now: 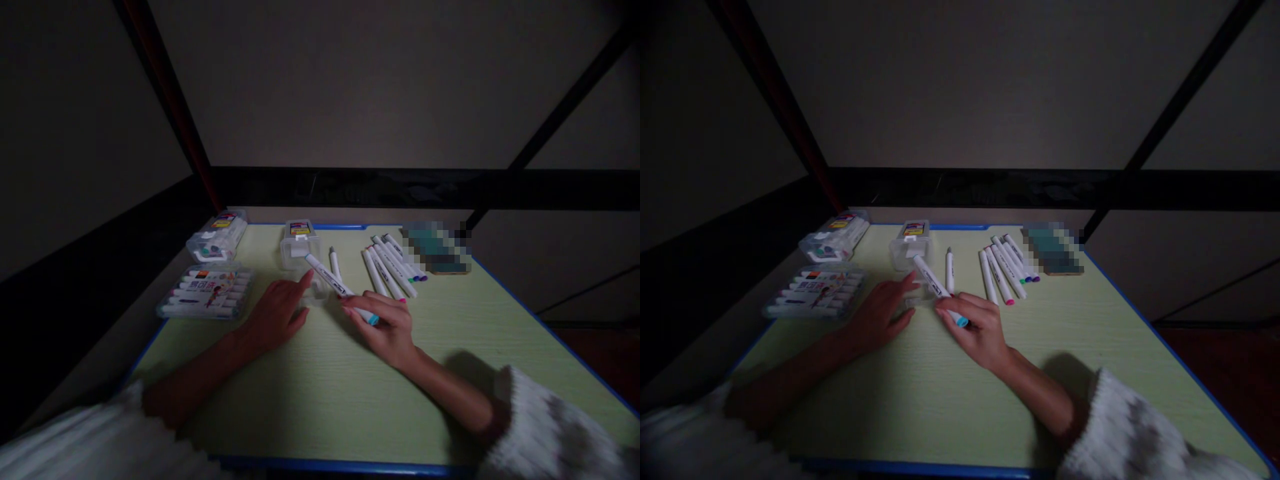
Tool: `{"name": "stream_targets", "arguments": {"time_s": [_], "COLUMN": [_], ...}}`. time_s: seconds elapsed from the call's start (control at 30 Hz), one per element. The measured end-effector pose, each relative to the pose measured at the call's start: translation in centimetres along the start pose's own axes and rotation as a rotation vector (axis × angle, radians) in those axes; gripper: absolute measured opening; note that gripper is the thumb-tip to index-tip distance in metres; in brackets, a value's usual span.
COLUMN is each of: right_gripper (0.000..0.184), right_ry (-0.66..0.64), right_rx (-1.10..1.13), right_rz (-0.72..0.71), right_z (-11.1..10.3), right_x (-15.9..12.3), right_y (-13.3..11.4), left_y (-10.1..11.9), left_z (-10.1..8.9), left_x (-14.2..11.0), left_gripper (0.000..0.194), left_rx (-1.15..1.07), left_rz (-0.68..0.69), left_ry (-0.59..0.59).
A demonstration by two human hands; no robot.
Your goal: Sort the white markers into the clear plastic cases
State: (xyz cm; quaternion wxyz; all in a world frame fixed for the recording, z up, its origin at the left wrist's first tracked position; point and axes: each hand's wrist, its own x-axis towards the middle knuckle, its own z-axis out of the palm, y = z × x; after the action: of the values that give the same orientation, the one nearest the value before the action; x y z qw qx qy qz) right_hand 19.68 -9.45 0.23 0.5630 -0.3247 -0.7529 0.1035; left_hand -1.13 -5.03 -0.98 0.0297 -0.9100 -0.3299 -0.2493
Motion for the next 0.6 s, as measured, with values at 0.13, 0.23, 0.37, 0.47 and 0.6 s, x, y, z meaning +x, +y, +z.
{"name": "stream_targets", "arguments": {"time_s": [0.13, 0.23, 0.37, 0.47, 0.6], "right_gripper": [0.009, 0.009, 0.008, 0.008, 0.009], "right_ry": [-0.003, 0.005, 0.013, 0.001, -0.01], "right_rx": [-0.015, -0.017, -0.019, -0.014, -0.019], "right_rz": [0.026, 0.047, 0.068, 0.053, 0.039], "right_z": [-0.03, 0.01, 0.05, 0.08, 0.12], "right_x": [-0.07, -0.07, -0.07, -0.1, -0.14], "right_y": [0.09, 0.1, 0.13, 0.17, 0.2], "left_y": [0.05, 0.01, -0.1, -0.06, 0.13], "left_z": [-0.07, -0.03, 0.01, -0.05, -0.18], "left_x": [-0.01, -0.03, -0.01, 0.04, 0.09], "left_gripper": [0.055, 0.037, 0.019, 0.015, 0.015], "left_rx": [-0.005, 0.012, 0.027, 0.033, 0.04], "left_rz": [0.022, 0.044, 0.068, 0.116, 0.178], "left_ry": [0.073, 0.077, 0.071, 0.059, 0.05]}}
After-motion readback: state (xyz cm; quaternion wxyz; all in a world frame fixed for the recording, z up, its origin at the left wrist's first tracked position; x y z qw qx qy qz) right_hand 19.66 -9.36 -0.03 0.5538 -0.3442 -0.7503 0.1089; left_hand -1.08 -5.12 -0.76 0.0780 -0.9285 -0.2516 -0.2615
